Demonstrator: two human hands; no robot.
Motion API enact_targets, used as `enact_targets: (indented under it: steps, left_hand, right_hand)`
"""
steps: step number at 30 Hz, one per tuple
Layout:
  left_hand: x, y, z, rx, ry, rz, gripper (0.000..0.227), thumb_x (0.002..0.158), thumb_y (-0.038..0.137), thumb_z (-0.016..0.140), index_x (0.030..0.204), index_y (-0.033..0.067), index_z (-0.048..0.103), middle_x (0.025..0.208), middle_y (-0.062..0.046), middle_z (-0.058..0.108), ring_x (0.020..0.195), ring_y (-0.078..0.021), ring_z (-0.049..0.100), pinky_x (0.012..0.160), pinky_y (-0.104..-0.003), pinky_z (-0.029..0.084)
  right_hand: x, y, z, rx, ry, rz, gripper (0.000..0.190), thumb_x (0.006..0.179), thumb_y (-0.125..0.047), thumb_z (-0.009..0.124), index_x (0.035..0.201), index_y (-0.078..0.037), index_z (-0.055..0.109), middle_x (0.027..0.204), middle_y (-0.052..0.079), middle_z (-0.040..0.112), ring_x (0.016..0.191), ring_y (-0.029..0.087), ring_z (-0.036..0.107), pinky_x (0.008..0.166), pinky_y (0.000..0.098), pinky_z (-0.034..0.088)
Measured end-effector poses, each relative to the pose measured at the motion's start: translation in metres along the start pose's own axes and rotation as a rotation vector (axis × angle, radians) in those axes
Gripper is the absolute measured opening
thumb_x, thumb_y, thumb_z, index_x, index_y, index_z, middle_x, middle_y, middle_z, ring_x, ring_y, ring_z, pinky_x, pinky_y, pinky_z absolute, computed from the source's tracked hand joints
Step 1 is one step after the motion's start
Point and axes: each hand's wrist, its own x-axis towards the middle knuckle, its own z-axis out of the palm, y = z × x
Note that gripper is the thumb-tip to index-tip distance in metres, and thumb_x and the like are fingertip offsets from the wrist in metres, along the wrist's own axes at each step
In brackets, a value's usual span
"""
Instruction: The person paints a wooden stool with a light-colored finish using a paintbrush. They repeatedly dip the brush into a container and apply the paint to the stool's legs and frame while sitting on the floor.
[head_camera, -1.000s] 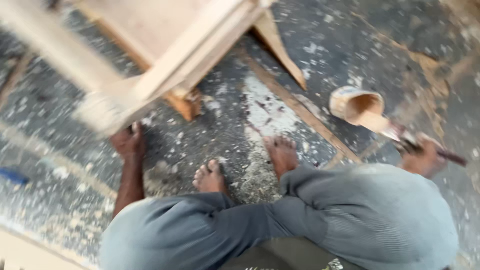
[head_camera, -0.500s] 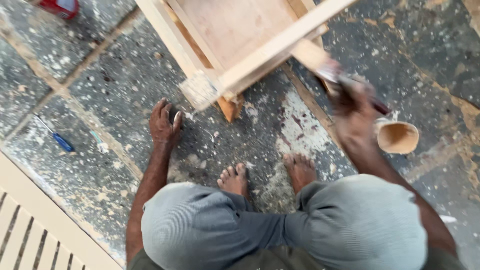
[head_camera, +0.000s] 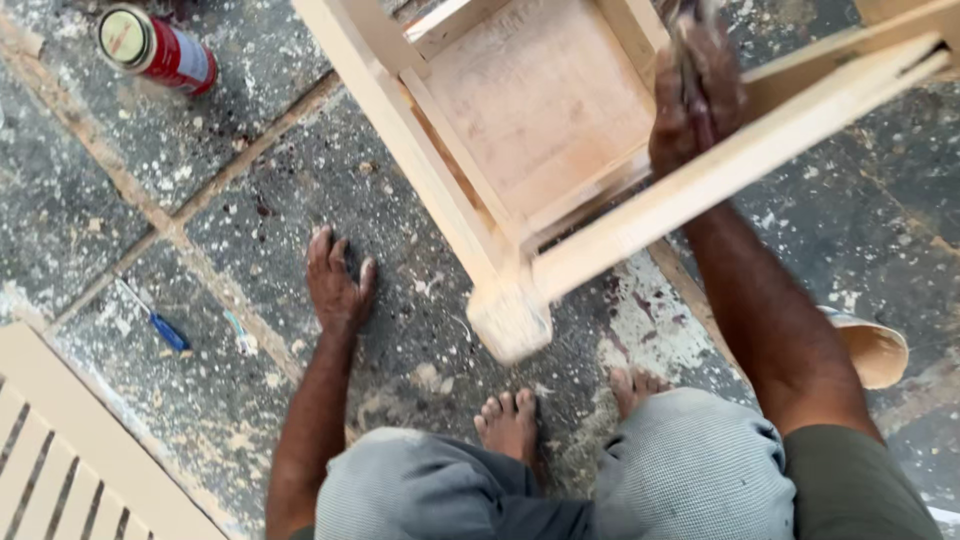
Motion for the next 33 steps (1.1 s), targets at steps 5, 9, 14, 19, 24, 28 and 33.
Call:
enact_targets:
  steps: [5, 9, 14, 19, 24, 28, 33]
  left_hand:
    - [-0.007, -0.009, 0.006, -0.046, -0.049, -0.019, 0.059, 0.097, 0.036, 0.07, 0.144, 0.0086, 0.049, 0.166, -0.014, 0.037, 0.156, -0.037, 0.032, 0.127, -0.054, 0.028]
    - [-0.009, -0.015, 0.015, 0.046, -0.087, -0.034, 0.062, 0.098, 0.045, 0.067, 0.146, 0.0106, 0.047, 0.166, -0.015, 0.033, 0.153, -0.036, 0.03, 0.127, -0.054, 0.026]
    - [-0.006, -0.013, 0.016, 0.063, -0.098, -0.053, 0.062, 0.097, 0.043, 0.066, 0.146, 0.0098, 0.047, 0.167, -0.014, 0.033, 0.154, -0.0354, 0.031, 0.126, -0.055, 0.027]
    - [-0.003, -0.001, 0.007, 0.013, -0.032, -0.038, 0.057, 0.098, 0.039, 0.069, 0.144, 0.0104, 0.049, 0.166, -0.013, 0.036, 0.155, -0.036, 0.032, 0.126, -0.054, 0.03]
    - [-0.001, 0.004, 0.003, 0.012, -0.026, -0.021, 0.056, 0.097, 0.036, 0.071, 0.142, 0.0075, 0.051, 0.163, -0.017, 0.04, 0.152, -0.0389, 0.035, 0.123, -0.056, 0.031]
    - [-0.001, 0.0, 0.005, 0.025, -0.015, -0.014, 0.056, 0.098, 0.037, 0.071, 0.141, 0.0076, 0.051, 0.163, -0.017, 0.04, 0.152, -0.0387, 0.035, 0.123, -0.055, 0.031]
    - [-0.005, 0.0, 0.006, 0.005, -0.013, -0.023, 0.056, 0.1, 0.039, 0.068, 0.143, 0.0078, 0.051, 0.164, -0.016, 0.04, 0.153, -0.0378, 0.035, 0.124, -0.054, 0.031]
  right_hand:
    - [0.056, 0.013, 0.019, -0.228, -0.066, -0.288, 0.006, 0.104, 0.007, 0.071, 0.109, 0.004, 0.072, 0.093, 0.014, 0.066, 0.083, 0.026, 0.059, 0.068, 0.0423, 0.054]
    - [0.074, 0.056, 0.038, -0.325, -0.027, -0.281, 0.008, 0.1, 0.009, 0.073, 0.097, 0.004, 0.067, 0.078, 0.014, 0.059, 0.072, 0.027, 0.053, 0.066, 0.0449, 0.046]
    - [0.049, 0.074, 0.05, -0.281, -0.127, -0.19, 0.003, 0.099, 0.004, 0.071, 0.096, 0.005, 0.07, 0.078, 0.015, 0.061, 0.074, 0.027, 0.057, 0.068, 0.0438, 0.049]
    - [0.052, 0.07, 0.038, -0.162, -0.062, -0.199, 0.009, 0.098, -0.001, 0.068, 0.095, 0.005, 0.074, 0.077, 0.017, 0.064, 0.077, 0.028, 0.061, 0.07, 0.0428, 0.051]
    - [0.048, 0.086, 0.045, -0.232, -0.143, -0.104, 0.017, 0.097, -0.006, 0.065, 0.094, 0.006, 0.077, 0.077, 0.018, 0.066, 0.079, 0.028, 0.066, 0.073, 0.0417, 0.054]
    - [0.011, 0.066, 0.043, -0.167, -0.185, -0.15, 0.012, 0.098, -0.004, 0.065, 0.102, 0.001, 0.075, 0.098, 0.017, 0.077, 0.105, 0.045, 0.071, 0.092, 0.0527, 0.056]
    - [0.029, 0.079, 0.031, 0.132, 0.131, 0.445, 0.024, 0.106, -0.008, 0.072, 0.127, 0.004, 0.069, 0.115, 0.017, 0.077, 0.096, 0.029, 0.078, 0.083, 0.0368, 0.067]
